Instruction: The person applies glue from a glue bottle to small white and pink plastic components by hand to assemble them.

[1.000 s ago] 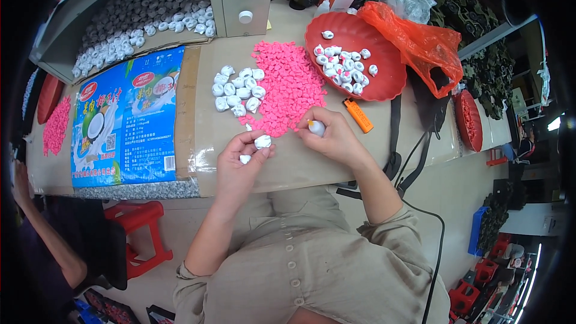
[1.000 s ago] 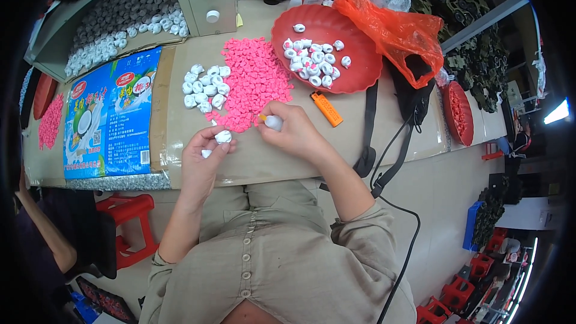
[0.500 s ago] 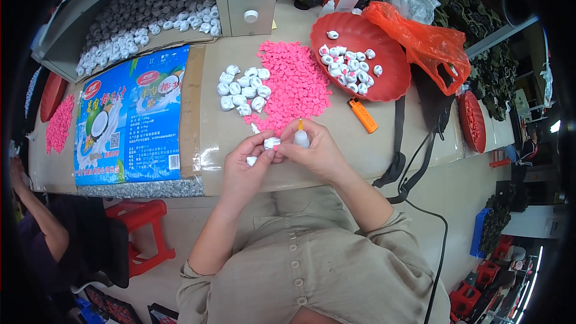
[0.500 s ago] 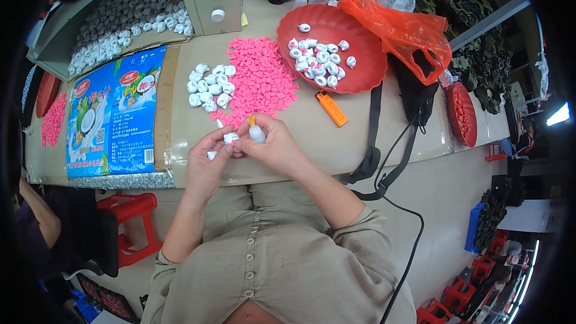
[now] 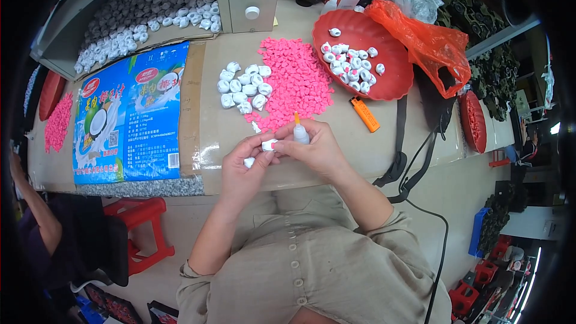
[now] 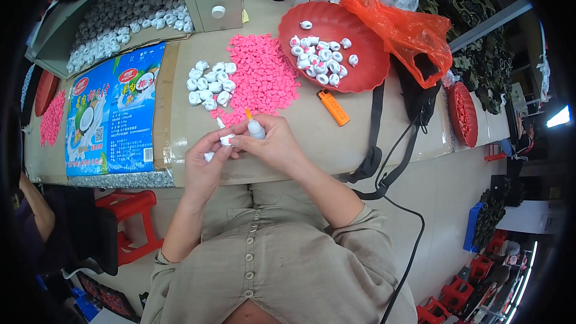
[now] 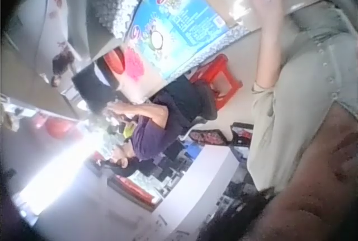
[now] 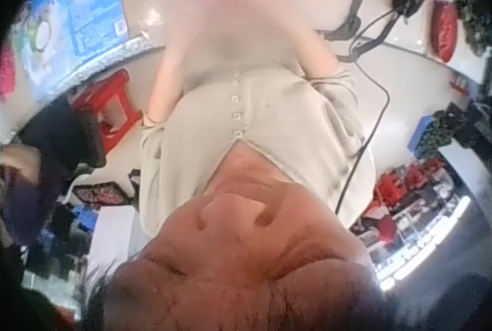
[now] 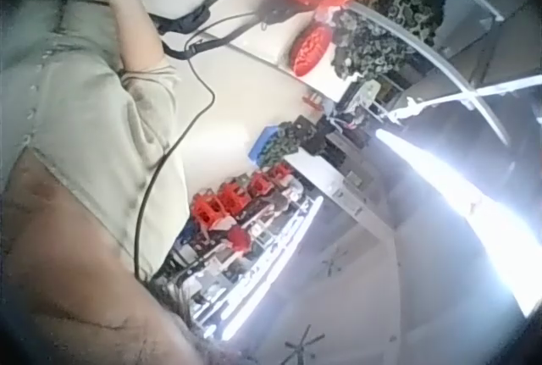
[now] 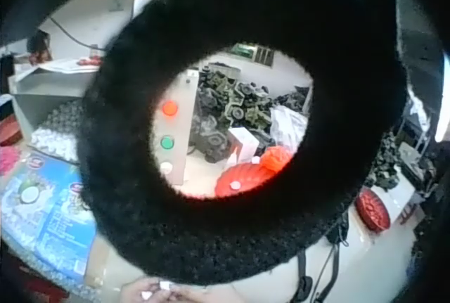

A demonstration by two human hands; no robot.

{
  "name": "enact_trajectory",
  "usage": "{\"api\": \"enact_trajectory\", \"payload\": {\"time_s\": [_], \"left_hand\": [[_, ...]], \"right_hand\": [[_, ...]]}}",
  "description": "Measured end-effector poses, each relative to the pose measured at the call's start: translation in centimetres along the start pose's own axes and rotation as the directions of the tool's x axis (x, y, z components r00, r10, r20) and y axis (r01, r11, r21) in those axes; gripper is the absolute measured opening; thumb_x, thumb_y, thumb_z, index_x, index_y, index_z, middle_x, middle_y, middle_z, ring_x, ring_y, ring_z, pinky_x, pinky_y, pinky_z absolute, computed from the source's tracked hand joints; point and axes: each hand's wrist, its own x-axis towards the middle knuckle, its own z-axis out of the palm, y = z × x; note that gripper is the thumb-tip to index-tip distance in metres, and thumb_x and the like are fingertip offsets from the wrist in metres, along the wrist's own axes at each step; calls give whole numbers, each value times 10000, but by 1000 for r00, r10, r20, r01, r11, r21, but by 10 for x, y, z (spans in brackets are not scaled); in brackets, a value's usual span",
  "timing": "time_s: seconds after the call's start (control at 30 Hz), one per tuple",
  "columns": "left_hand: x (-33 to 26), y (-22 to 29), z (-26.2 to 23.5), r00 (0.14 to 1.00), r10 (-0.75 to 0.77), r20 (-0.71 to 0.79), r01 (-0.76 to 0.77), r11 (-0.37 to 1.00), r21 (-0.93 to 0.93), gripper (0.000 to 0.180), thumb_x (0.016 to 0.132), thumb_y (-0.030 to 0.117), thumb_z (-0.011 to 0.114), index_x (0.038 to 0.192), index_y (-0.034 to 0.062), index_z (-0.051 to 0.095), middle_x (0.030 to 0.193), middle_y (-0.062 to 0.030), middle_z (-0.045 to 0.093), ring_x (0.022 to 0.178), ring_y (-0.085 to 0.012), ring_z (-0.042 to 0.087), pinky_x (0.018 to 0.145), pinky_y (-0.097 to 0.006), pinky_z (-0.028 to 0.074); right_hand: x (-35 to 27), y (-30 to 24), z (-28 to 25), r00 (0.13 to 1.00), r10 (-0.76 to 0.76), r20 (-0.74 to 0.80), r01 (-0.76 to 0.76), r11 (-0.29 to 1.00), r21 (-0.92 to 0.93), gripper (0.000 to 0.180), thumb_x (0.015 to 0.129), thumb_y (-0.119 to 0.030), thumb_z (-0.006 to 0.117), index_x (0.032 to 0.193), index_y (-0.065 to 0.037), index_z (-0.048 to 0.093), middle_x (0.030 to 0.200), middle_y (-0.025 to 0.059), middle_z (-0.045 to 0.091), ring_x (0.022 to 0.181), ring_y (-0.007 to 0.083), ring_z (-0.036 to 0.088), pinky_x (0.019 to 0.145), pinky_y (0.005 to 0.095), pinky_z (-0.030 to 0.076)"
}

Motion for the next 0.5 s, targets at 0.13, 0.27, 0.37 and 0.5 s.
{"api": "enact_trajectory", "payload": {"time_s": [0.13, 0.27, 0.37, 0.5], "left_hand": [[3, 1, 4, 999, -37, -30, 34, 995, -96, 252, 806, -6, 497, 1058, -29, 497, 810, -60, 581, 726, -94, 559, 668, -199, 450], [2, 2, 5, 995, -69, -67, 61, 992, -112, 245, 804, -10, 492, 1048, -31, 506, 793, -63, 590, 736, -95, 566, 674, -195, 446], [2, 3, 6, 993, -80, -87, 72, 992, -101, 232, 801, -18, 485, 1030, -33, 514, 776, -62, 589, 716, -91, 568, 674, -193, 444], [1, 3, 6, 992, -81, -94, 73, 993, -90, 216, 797, -21, 485, 1009, -33, 524, 759, -60, 585, 698, -87, 569, 663, -196, 447]], "right_hand": [[0, 8, 5, 996, -61, -71, 61, 998, -1, 157, 714, -56, 635, 823, 39, 573, 731, 73, 602, 643, 89, 570, 571, 204, 470], [-1, 7, 3, 997, -66, -34, 66, 998, -14, 116, 740, -11, 586, 843, 42, 583, 752, 92, 605, 684, 123, 591, 624, 228, 492], [-1, 6, 5, 998, -44, -38, 46, 998, 34, 106, 736, -2, 576, 833, 43, 580, 752, 96, 605, 688, 127, 595, 619, 229, 494], [-2, 5, 8, 997, -51, -61, 48, 998, -49, 84, 724, 5, 574, 799, 41, 572, 753, 99, 606, 685, 128, 598, 610, 231, 496]]}}
